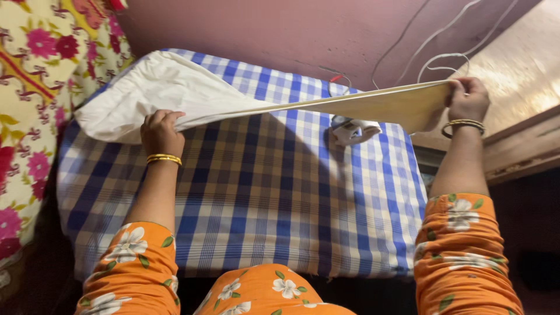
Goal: The person irons a white garment on a checkered ironing board. They repeatedly smooth the fabric, reposition the garment, and use a steam iron to press different sections. The person also wipes the garment with a small cloth during the process.
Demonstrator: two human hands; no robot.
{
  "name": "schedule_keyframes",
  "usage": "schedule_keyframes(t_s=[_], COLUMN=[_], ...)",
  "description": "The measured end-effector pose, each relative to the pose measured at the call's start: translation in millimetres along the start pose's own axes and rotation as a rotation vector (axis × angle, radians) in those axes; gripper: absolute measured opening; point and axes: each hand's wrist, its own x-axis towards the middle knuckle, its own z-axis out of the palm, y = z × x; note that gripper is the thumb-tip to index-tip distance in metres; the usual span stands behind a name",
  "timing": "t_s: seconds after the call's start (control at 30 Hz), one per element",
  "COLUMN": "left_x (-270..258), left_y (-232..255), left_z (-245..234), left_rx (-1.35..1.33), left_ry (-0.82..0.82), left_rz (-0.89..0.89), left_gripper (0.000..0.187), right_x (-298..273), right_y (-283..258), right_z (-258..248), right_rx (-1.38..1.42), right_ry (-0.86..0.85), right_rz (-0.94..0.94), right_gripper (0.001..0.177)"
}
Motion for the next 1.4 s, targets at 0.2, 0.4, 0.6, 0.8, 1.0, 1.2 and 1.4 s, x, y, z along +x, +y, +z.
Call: schedule_keyframes(t_s=[0.2, 0.4, 0.6, 0.8, 1.0, 1.2, 1.4], left_x=[33, 51, 26, 19, 36, 77, 147], left_y=[1, 33, 67, 67, 52, 34, -12], left_z=[-36, -43, -41, -36, -22, -13, 9], left_rx=[-0.252, -0.572, -0.268, -0.248, -0.164, 0.316, 0.654], left_ry=[-0.147, -0.374, -0.785, -1.101, -1.091, -1.010, -0.462], left_rz=[-0.049, 0.130, 0.310, 0.206, 0.269, 0.253, 0.199], left_gripper=[0.023, 0.023, 0.028, 0.027, 0.025, 0.042, 0.053], right_x=[26, 37, 25, 6, 3, 26, 70], right_y=[-14, 7, 54, 85, 91, 69, 21], right_z=[-24, -57, -69, -66, -74, -73, -34], right_rx=[0.152, 0.342, 0.282, 0.213, 0.207, 0.220, 0.142], right_ry=[0.157, 0.363, 0.240, 0.180, 0.172, 0.168, 0.058], right_rz=[0.193, 0.237, 0.280, 0.270, 0.286, 0.288, 0.107], right_gripper=[0.009, 0.010, 0.008, 0.013, 0.010, 0.008, 0.005])
